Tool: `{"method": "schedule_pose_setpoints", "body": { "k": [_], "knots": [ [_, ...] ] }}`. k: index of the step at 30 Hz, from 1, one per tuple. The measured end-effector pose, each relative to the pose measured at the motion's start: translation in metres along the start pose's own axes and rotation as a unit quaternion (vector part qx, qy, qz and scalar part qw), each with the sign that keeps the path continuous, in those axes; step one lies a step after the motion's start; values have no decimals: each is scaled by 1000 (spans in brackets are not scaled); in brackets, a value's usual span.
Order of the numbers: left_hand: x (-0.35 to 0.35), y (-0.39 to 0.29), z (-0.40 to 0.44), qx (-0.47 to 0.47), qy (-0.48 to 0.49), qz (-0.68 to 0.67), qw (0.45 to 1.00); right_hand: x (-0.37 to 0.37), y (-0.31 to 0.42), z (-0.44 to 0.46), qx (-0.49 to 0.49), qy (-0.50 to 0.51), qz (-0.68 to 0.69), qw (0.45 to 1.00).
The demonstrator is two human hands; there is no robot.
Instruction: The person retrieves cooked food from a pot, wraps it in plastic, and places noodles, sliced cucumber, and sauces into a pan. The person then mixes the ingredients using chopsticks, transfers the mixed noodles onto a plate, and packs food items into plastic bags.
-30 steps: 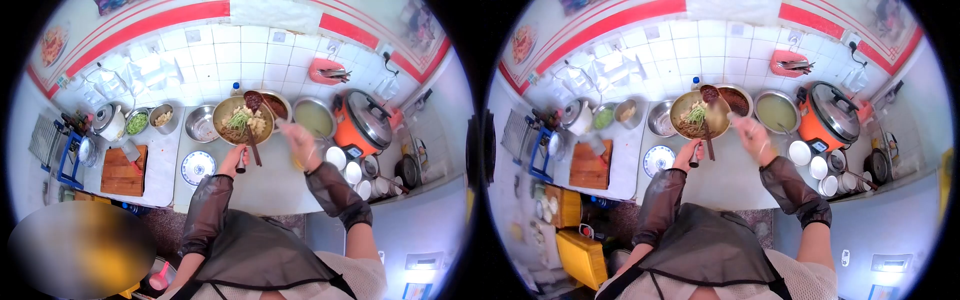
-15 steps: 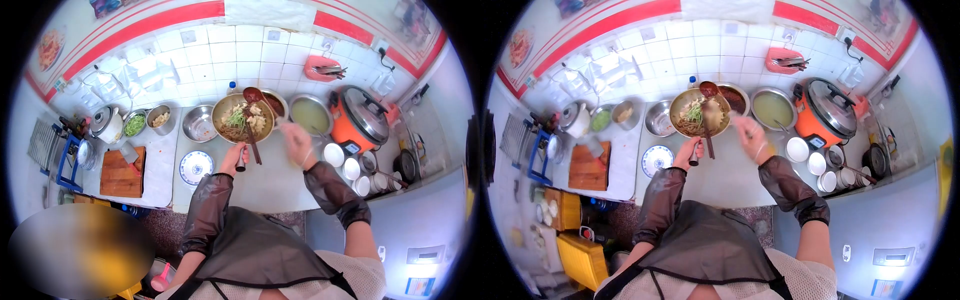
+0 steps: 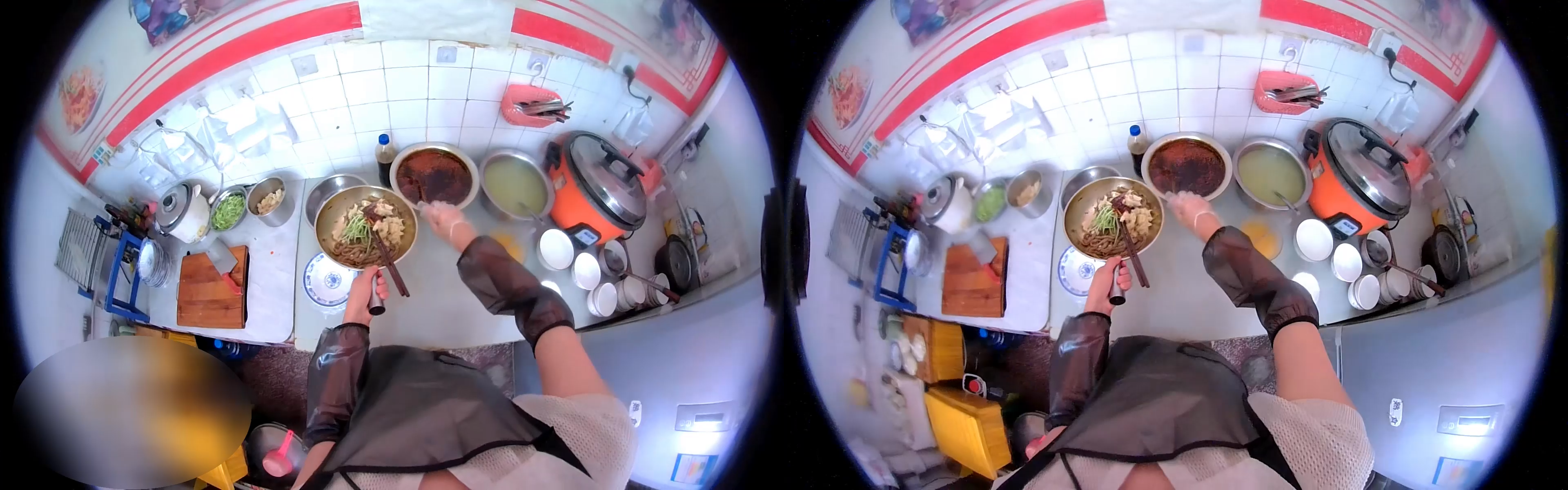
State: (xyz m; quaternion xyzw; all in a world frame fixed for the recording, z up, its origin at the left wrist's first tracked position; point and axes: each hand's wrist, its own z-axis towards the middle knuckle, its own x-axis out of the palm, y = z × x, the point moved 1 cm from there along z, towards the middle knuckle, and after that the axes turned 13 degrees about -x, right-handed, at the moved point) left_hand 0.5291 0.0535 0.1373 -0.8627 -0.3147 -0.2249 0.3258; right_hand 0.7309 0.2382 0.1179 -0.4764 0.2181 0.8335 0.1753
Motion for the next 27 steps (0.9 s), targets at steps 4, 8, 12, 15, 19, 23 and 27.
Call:
{"method": "schedule_pose_setpoints", "body": {
  "k": [4, 8, 12, 15, 19, 23, 27],
  "knots": [
    [-9, 3, -3, 10, -7, -13, 1000, -7, 20, -16, -4, -67, 88, 994],
    [-12, 2, -5, 12, -4, -5, 1000, -25, 40, -28, 119, -173, 223, 952],
    [-8, 2, -5, 4, 2, -4, 1000, -41, 35, -31, 363, -238, 374, 819],
    [-6, 2, -6, -1, 14, -5, 1000, -29, 5, -45, 412, -403, 518, 632],
    [-10, 4, 0, -5, 29, -8, 1000, -8, -28, -65, 438, -462, 637, 435],
    [-8, 6, -2, -3, 16, 3, 1000, -32, -10, -55, 404, -454, 604, 516],
    [1, -1, -1, 7, -2, 58, 998, -84, 31, -25, 390, -330, 383, 770]
  ]
}}
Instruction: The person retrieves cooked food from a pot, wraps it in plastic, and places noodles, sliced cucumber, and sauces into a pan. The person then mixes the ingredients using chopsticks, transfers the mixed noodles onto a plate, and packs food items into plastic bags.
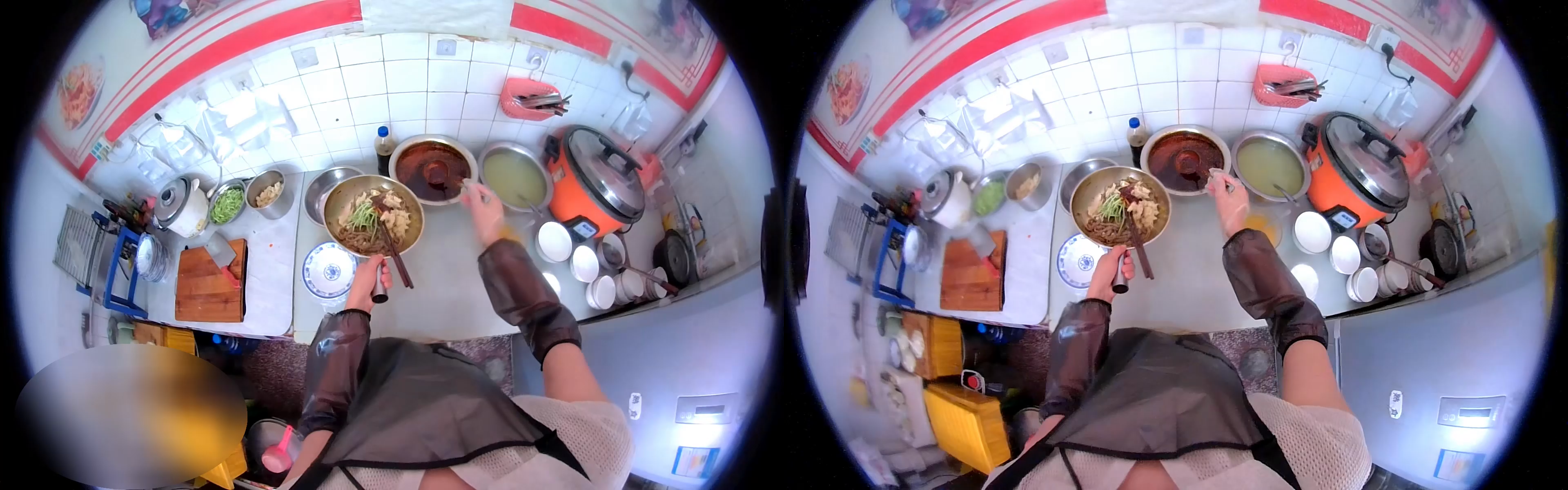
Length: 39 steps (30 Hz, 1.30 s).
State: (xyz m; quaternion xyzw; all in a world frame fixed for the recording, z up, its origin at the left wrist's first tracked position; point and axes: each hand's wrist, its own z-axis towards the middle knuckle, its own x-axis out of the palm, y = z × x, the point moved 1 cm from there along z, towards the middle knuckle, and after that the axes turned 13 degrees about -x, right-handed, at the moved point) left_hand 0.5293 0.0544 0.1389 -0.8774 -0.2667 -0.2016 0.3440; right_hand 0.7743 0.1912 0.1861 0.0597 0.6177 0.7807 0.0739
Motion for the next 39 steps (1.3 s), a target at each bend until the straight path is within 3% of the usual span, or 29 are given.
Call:
{"method": "schedule_pose_setpoints", "body": {
  "k": [2, 6, 8, 9, 10, 11, 12, 13, 14, 15, 16, 17, 18, 19, 21, 22, 24, 25, 28, 30, 31, 33, 34, 36, 38, 39],
  "knots": [
    [2, -6, 12, -3, 9, 10, 1000, -2, 1, 8, -59, -6, 24, 998],
    [20, -23, 42, -8, 49, 34, 998, -8, 32, 3, -65, 42, 36, 996],
    [31, -27, 58, -24, 87, 16, 996, -6, 46, -20, -242, 160, -93, 952],
    [36, -28, 63, -24, 90, 18, 995, -10, 47, -26, -245, 158, -96, 952],
    [41, -29, 68, -32, 105, 3, 994, -11, 49, -31, -345, 240, -246, 873],
    [45, -29, 71, -42, 120, -12, 992, -12, 50, -36, -427, 312, -386, 756],
    [48, -29, 72, -42, 125, -12, 991, -15, 44, -35, -454, 290, -363, 760],
    [50, -29, 72, -42, 127, -12, 991, -14, 37, -33, -454, 290, -365, 759],
    [52, -29, 71, -29, 125, -1, 992, -15, 29, -28, -346, 213, -246, 880],
    [52, -28, 70, -16, 121, 12, 992, -16, 22, -25, -220, 127, -116, 960],
    [51, -27, 72, -16, 120, 11, 993, -16, 19, -16, -220, 127, -116, 960],
    [50, -27, 74, -25, 114, 2, 993, -18, 15, -1, -120, 39, 45, 991],
    [50, -29, 75, -33, 108, -7, 994, -21, 9, 9, -15, -50, 203, 978],
    [48, -29, 74, -31, 108, -8, 994, -23, 4, 12, -16, -49, 204, 978],
    [42, -28, 69, -33, 97, -17, 995, -26, -11, 17, -62, 11, -20, 998],
    [38, -26, 66, -31, 86, -29, 995, -22, -35, 14, -174, 78, -39, 981],
    [27, -23, 61, -17, 81, -13, 997, -13, -68, 2, -329, 212, -276, 878],
    [35, -25, 40, -12, 54, -19, 998, -7, -77, -7, -345, 274, -478, 760],
    [33, -24, 13, -17, 35, -20, 999, 8, -111, -24, -378, 229, -457, 772],
    [27, -24, -8, -30, 66, -52, 996, 6, -75, -36, -227, 277, -390, 848],
    [20, -23, -19, -37, 88, -58, 994, -8, -99, -41, -213, 270, -391, 854],
    [2, -18, -38, -74, 84, -120, 986, -61, -169, -42, -193, -40, -391, 899],
    [-3, -16, -49, -80, 76, -124, 986, -97, -158, -34, -61, -130, -215, 966],
    [-19, -5, -60, -67, 39, -87, 993, -185, -170, -9, 28, -150, -173, 973],
    [-32, 7, -65, -72, 4, -66, 995, -221, -211, 19, -25, -75, -248, 965],
    [-37, 14, -64, -90, -31, -48, 994, -224, -221, 33, -33, -70, -183, 980]
  ]
}}
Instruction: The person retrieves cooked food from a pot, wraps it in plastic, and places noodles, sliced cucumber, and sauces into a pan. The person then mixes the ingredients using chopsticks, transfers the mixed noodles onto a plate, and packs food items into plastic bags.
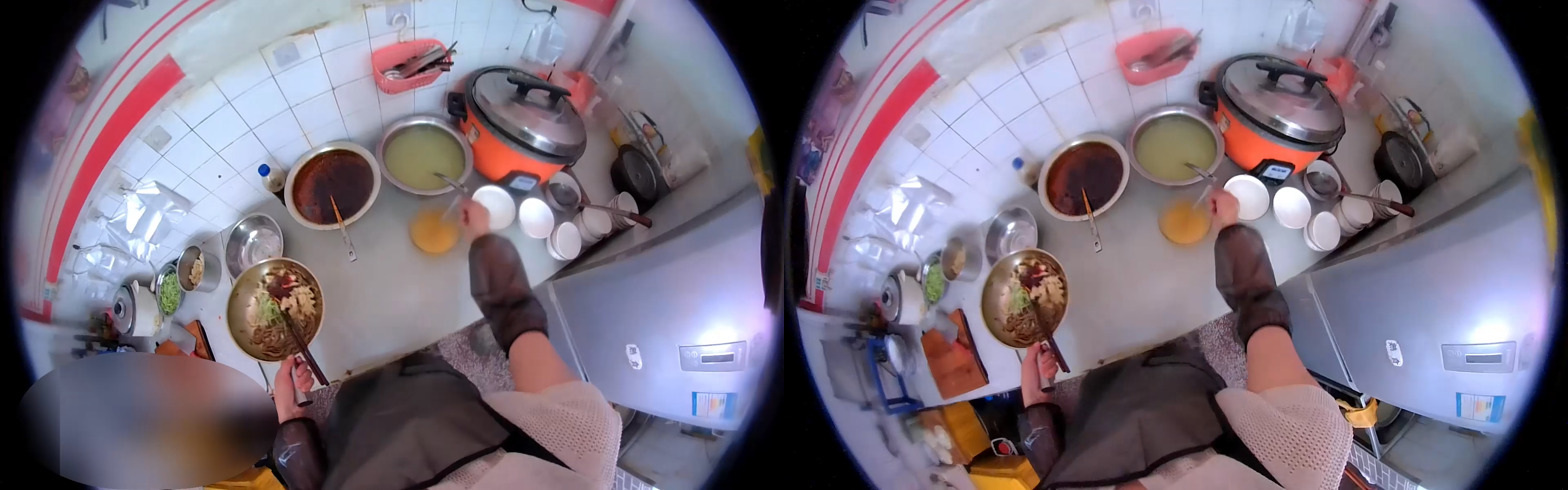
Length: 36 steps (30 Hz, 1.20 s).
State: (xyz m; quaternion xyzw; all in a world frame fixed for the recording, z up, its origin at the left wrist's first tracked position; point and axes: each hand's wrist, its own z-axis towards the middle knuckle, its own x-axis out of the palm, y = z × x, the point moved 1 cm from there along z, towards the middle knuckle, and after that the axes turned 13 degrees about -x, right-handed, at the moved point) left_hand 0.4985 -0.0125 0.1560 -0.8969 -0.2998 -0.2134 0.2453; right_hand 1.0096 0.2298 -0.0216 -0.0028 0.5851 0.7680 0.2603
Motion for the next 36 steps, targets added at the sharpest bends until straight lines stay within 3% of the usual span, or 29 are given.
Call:
{"method": "schedule_pose_setpoints", "body": {
  "k": [1, 2, 3, 4, 6, 7, 8, 10, 12, 15, 17, 21, 24, 26, 30, 32, 36],
  "knots": [
    [-6, 7, 3, -14, -37, 16, 999, 5, -4, 16, 6, 2, 3, 1000],
    [-14, 15, 12, -41, -26, -3, 999, 11, -6, 29, 156, 10, 127, 980],
    [-13, 22, 18, -60, -19, 7, 998, 15, -3, 31, 299, 16, 246, 922],
    [-8, 30, 25, -79, -11, 17, 997, 13, 11, 27, 303, 14, 247, 920],
    [-2, 46, 43, -131, 26, -12, 991, 1, 58, 24, 167, 181, -7, 969],
    [12, 49, 48, -153, 46, 6, 987, -8, 65, 15, 93, 209, -97, 969],
    [21, 53, 57, -156, 48, 3, 987, -11, 71, 2, 93, 210, -100, 968],
    [34, 63, 76, -189, 90, 48, 977, -18, 86, -27, 63, -21, 1, 998],
    [51, 68, 90, -189, 89, 81, 975, -21, 96, -47, 90, -14, 20, 996],
    [69, 73, 114, -176, 81, 145, 970, -10, 74, -65, 171, -81, 75, 979],
    [74, 76, 122, -167, 74, 173, 968, -6, 56, -78, 206, -170, 211, 940],
    [83, 80, 131, -162, 89, 185, 965, -14, 95, -92, 210, -182, 272, 921],
    [88, 83, 132, -162, 78, 185, 966, -22, 147, -100, 176, -108, 236, 950],
    [90, 84, 130, -162, 76, 197, 964, -25, 159, -101, 94, -78, 90, 988],
    [92, 87, 126, -156, 64, 204, 964, -11, 102, -99, 88, -112, 73, 987],
    [92, 87, 123, -148, 66, 206, 965, -5, 83, -101, 193, -157, 196, 949],
    [94, 89, 122, -142, 64, 205, 966, -11, 79, -110, 204, -199, 324, 902]
  ]
}}
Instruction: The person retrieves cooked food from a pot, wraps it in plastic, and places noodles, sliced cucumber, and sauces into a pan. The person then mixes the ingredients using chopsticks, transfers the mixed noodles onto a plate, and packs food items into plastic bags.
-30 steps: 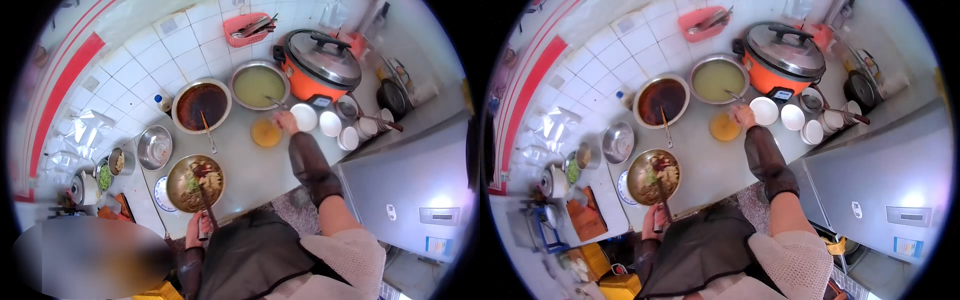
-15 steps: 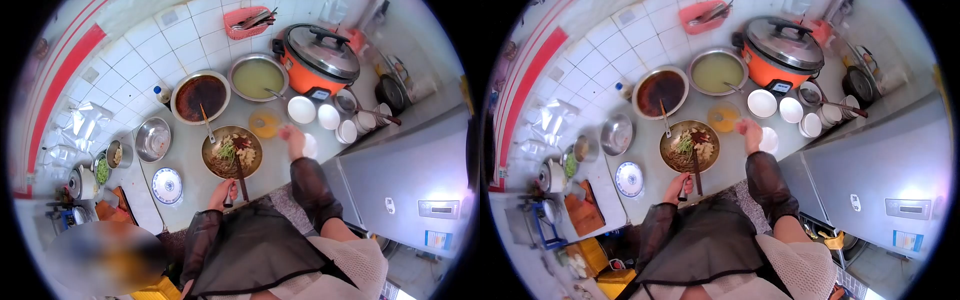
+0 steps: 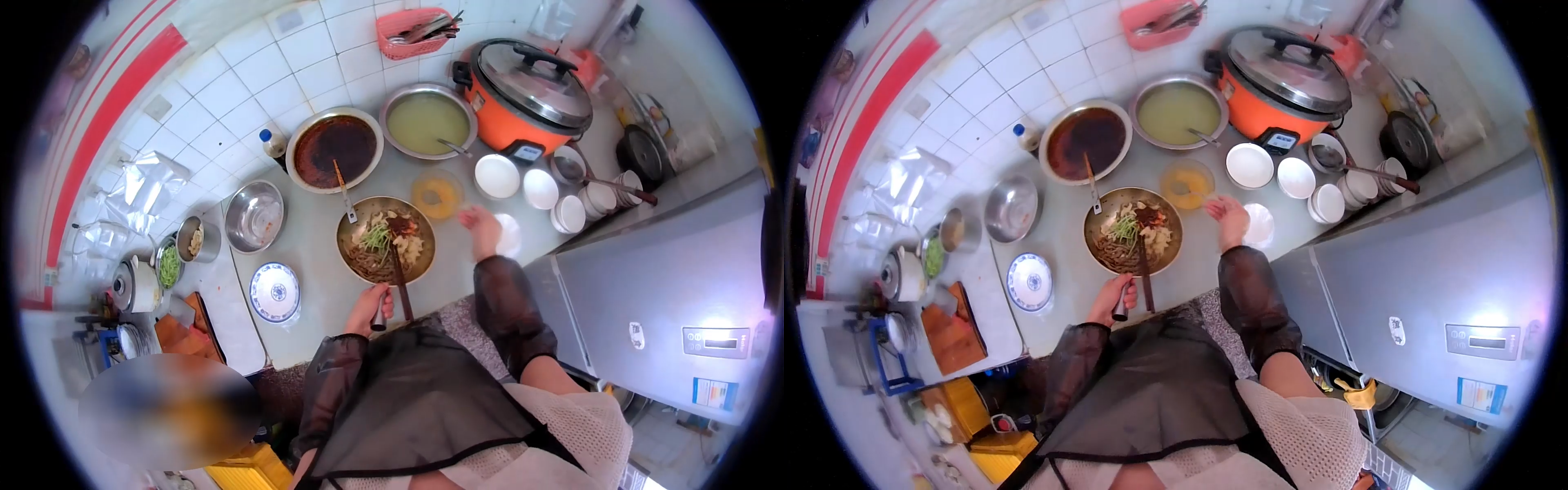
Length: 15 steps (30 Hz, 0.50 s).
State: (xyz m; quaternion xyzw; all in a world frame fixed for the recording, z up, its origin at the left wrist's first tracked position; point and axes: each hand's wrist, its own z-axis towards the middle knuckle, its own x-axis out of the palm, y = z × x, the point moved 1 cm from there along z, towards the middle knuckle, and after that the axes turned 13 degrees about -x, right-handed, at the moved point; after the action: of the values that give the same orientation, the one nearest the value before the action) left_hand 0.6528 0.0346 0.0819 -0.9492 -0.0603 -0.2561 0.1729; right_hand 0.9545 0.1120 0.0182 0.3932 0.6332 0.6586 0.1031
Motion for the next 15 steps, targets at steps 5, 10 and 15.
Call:
{"method": "schedule_pose_setpoints", "body": {
  "k": [5, 10, 15],
  "knots": [
    [0, 3, 4, -4, -2, -3, 1000, 34, 75, -38, -110, 107, -196, 969],
    [3, 3, 0, -9, -3, 5, 1000, 16, 11, 7, -94, 43, -157, 982],
    [-1, 5, 3, -5, 1, 18, 1000, 12, 18, -2, -12, 29, -43, 999]
  ]
}}
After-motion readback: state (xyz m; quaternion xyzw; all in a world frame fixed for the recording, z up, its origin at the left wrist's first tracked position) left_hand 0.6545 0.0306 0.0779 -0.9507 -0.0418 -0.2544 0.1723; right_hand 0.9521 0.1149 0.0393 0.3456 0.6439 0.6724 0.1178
